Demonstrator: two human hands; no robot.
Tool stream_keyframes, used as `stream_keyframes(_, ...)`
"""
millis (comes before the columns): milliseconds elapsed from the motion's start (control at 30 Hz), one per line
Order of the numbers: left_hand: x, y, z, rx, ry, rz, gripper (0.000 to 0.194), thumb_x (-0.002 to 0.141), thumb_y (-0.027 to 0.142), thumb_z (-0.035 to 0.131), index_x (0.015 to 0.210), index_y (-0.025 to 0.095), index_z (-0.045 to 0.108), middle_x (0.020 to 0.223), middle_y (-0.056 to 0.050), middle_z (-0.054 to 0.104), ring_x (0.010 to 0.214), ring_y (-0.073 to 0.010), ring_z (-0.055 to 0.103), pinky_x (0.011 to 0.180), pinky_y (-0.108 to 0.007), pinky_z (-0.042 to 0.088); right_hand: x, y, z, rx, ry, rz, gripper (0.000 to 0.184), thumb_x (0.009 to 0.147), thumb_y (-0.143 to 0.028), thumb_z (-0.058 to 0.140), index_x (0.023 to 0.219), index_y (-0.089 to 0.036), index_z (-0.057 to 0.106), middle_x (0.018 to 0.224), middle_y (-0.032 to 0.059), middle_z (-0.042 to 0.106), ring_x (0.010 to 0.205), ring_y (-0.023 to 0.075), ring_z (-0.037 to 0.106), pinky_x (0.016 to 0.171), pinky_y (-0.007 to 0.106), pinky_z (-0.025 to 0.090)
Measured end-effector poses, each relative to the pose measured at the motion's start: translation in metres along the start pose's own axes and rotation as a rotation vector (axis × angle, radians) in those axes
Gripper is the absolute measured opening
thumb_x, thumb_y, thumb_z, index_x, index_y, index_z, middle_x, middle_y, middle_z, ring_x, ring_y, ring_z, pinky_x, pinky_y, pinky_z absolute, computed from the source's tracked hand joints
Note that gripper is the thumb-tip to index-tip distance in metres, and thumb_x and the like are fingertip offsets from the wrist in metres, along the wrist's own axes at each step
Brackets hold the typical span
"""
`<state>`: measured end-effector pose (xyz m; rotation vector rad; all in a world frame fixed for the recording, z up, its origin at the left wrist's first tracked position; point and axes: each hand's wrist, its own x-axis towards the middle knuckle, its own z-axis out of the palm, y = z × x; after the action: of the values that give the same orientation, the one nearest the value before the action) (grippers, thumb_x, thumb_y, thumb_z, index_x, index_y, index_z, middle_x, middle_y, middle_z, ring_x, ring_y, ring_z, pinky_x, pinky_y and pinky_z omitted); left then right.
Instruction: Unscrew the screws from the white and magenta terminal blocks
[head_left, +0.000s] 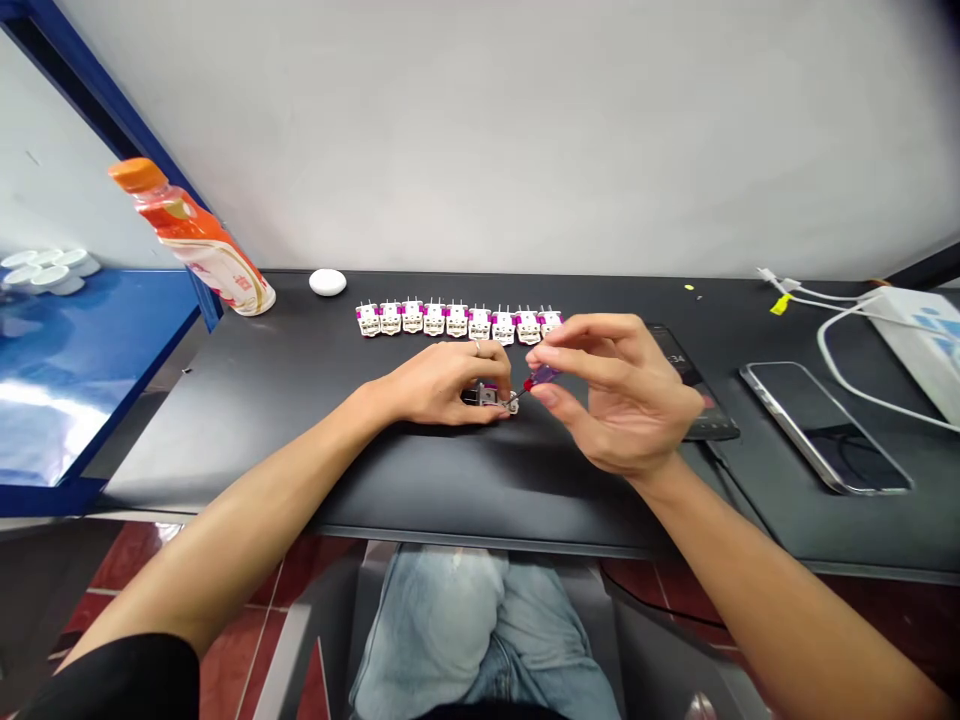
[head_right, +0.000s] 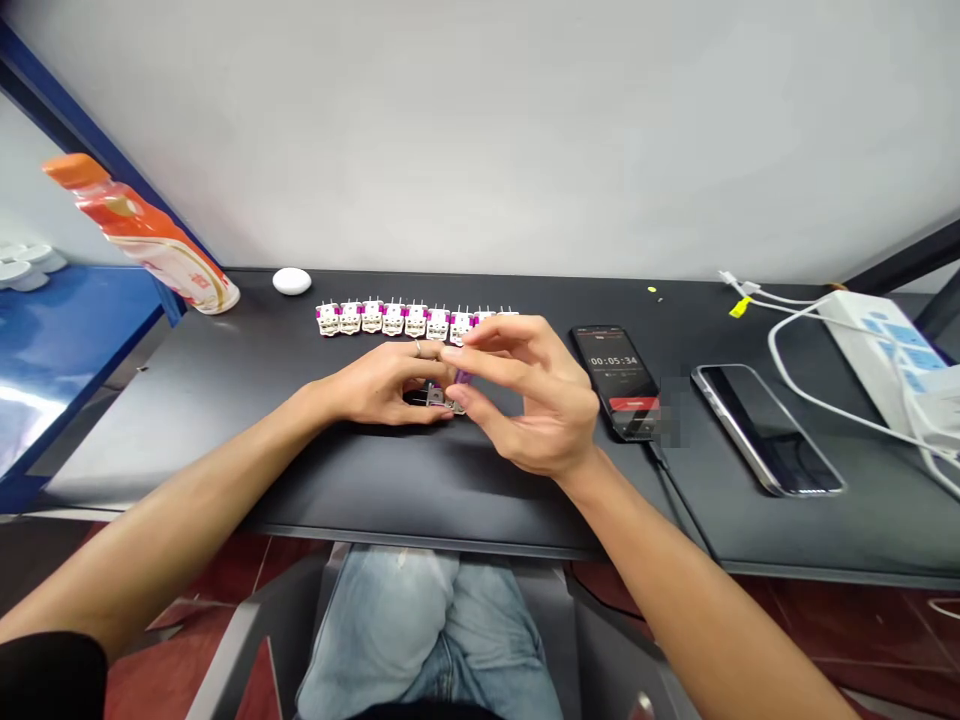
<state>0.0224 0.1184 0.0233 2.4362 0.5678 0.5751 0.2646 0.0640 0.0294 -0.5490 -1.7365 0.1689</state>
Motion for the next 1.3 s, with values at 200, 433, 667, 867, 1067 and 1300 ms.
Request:
stream_keyframes(200,0.0003,0.0004,0.0025,0.003,0.000,0.011,0.015,0.103,0.037,0.081,0.107,0.023,0.082,0.119,-0.009,0.080,0.100,-0.0241,0.075,0.087,-0.035,0.056,-0.0042,-0.0021,0.0018,0.044,-0.019,0.110,0.051,0.106,-0.013,0.079,0.149,-0.041,0.084,0.126,0.0039,0.093,0.105,0.0293,0.092,0.097,0.052,0.081)
stream_keyframes(433,0.0007,-0.0015,0.0050,-0.017,-0.011,-0.010,0.013,0.104,0.034,0.077,0.108,0.023,0.081,0.129,-0.010,0.081,0.112,-0.0259,0.078,0.097,-0.036,0.058,-0.0009,-0.0003,0.0012,0.036,0.008,-0.023,0.064,0.092,-0.005,0.092,0.143,-0.044,0.087,0.123,0.0013,0.092,0.096,0.0247,0.089,0.083,0.042,0.078)
stream_keyframes(667,0.0010,0.0001,0.0058,-0.004,0.013,-0.007,0.012,0.102,0.034,0.078,0.102,0.022,0.080,0.119,-0.009,0.081,0.111,-0.0265,0.076,0.097,-0.037,0.057,-0.0010,-0.0009,0.0017,0.057,-0.025,0.046,0.059,0.097,-0.009,0.088,0.146,-0.042,0.086,0.128,0.0045,0.091,0.100,0.0271,0.090,0.088,0.047,0.079)
stream_keyframes(867,0.0004,-0.0016,0.0081,0.001,0.021,-0.005,0.008,0.101,0.031,0.079,0.104,0.023,0.081,0.120,-0.008,0.081,0.116,-0.0271,0.075,0.105,-0.039,0.058,-0.0034,-0.0016,0.0003,0.056,-0.032,0.066,0.066,0.099,-0.005,0.084,0.153,-0.043,0.082,0.126,0.0022,0.093,0.103,0.0265,0.091,0.091,0.045,0.079)
stream_keyframes(1067,0.0006,-0.0021,0.0076,-0.010,0.016,0.003,0.008,0.102,0.031,0.078,0.103,0.023,0.078,0.119,-0.008,0.081,0.113,-0.0263,0.076,0.100,-0.038,0.058,-0.0019,-0.0028,-0.0002,0.018,-0.040,0.060,0.053,0.098,-0.014,0.090,0.143,-0.042,0.087,0.126,0.0030,0.091,0.105,0.0282,0.090,0.094,0.048,0.078)
stream_keyframes(1300,0.0008,-0.0014,0.0085,-0.011,0.009,0.009,0.005,0.100,0.025,0.076,0.105,0.023,0.079,0.119,-0.008,0.081,0.114,-0.0260,0.076,0.103,-0.038,0.059,-0.0087,0.0000,-0.0007,0.053,-0.084,0.137,0.056,0.109,-0.013,0.073,0.159,-0.039,0.077,0.136,0.0059,0.091,0.115,0.0295,0.091,0.099,0.049,0.079)
